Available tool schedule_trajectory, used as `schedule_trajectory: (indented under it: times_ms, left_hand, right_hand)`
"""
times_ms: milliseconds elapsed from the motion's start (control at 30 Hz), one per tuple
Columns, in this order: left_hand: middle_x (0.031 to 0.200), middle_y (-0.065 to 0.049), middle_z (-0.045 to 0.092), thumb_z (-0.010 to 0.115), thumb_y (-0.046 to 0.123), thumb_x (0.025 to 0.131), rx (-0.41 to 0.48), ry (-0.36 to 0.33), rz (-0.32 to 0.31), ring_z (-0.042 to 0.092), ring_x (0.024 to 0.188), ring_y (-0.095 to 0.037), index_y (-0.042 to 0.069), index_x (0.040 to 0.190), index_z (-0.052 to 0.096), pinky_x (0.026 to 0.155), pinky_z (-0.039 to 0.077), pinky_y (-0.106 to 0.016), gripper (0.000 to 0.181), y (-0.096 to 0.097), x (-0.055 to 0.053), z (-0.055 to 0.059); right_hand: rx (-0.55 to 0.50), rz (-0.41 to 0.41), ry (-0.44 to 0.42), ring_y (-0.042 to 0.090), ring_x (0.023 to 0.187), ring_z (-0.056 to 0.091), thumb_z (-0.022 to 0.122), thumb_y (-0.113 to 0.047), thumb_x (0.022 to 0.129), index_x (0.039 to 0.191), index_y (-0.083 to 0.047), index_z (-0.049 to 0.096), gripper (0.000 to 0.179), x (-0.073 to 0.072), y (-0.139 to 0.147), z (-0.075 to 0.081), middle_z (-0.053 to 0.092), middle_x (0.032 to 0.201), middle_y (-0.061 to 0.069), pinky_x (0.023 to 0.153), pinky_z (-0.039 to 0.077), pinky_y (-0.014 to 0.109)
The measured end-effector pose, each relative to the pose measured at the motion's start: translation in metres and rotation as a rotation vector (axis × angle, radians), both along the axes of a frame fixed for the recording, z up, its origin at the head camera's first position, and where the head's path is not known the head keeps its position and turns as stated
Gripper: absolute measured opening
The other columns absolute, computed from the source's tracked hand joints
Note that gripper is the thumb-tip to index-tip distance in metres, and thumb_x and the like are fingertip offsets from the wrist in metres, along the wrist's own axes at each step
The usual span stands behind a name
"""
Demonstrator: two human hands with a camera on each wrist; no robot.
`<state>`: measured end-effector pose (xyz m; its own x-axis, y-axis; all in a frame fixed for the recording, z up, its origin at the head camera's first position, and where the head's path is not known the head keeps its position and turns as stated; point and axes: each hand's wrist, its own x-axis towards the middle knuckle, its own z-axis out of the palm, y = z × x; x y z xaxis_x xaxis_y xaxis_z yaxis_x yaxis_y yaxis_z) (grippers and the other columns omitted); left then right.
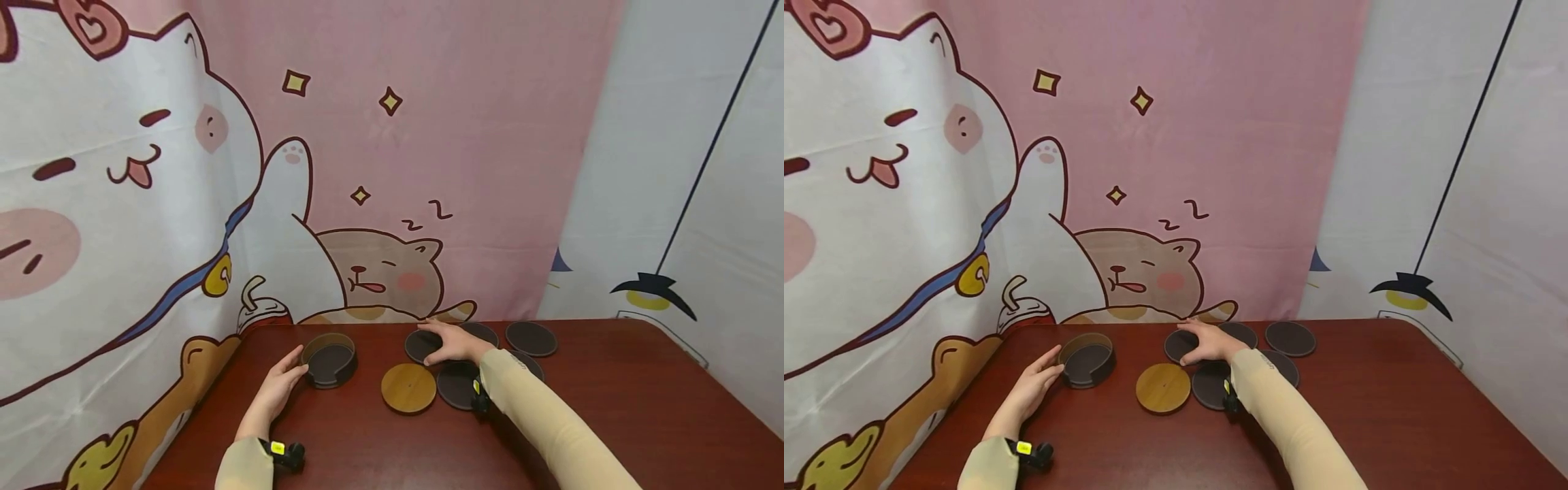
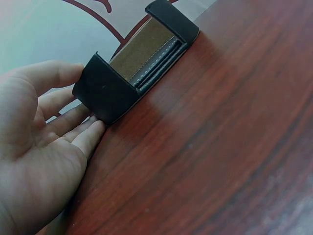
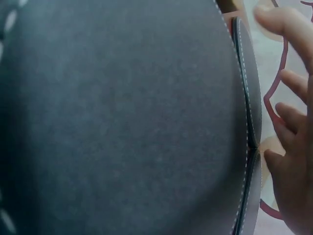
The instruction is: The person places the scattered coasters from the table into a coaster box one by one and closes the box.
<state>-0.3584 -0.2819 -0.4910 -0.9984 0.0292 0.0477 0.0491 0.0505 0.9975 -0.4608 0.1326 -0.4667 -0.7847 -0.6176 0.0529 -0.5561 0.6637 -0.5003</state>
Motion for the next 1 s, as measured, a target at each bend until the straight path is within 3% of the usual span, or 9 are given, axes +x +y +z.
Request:
schedule_trajectory:
  times_ms: [233, 433, 1000]
  left_hand:
    - [0.158, -0.021, 0.015, 0.053, 0.006, 0.098, -0.011, 0.004, -0.011, 0.012, 0.146, -0.032, 0.001, 0.153, 0.024, 0.113, 0.021, -0.046, 0.062, 0.0022, -0.0006, -0.0004]
    - [0.159, -0.020, 0.015, 0.053, 0.006, 0.098, -0.004, 0.013, -0.019, 0.010, 0.146, -0.032, 0.002, 0.153, 0.024, 0.114, 0.019, -0.046, 0.062, 0.0004, -0.0027, 0.0025]
    - [0.158, -0.022, 0.015, 0.053, 0.005, 0.097, -0.006, 0.002, -0.011, 0.012, 0.145, -0.032, 0.001, 0.152, 0.025, 0.113, 0.020, -0.043, 0.061, -0.0026, -0.0021, 0.0017]
  right_hand:
    - [0.068, -0.036, -0.059, 0.037, 0.144, 0.017, 0.078, -0.053, 0.072, 0.151, -0.018, 0.037, 0.095, -0.0019, 0.0029, -0.0014, 0.017, 0.159, 0.016, 0.107, 0.025, 0.060]
    - [0.114, -0.022, -0.030, 0.041, 0.142, 0.021, 0.076, -0.052, 0.075, 0.149, -0.018, 0.041, 0.089, -0.0035, 0.0005, -0.0004, 0.020, 0.157, 0.020, 0.107, 0.026, 0.060]
    - [0.090, -0.006, 0.022, 0.043, 0.134, 0.035, 0.077, -0.055, 0.075, 0.143, -0.009, 0.050, 0.087, -0.0004, -0.0060, -0.0022, 0.033, 0.150, 0.025, 0.104, 0.033, 0.056]
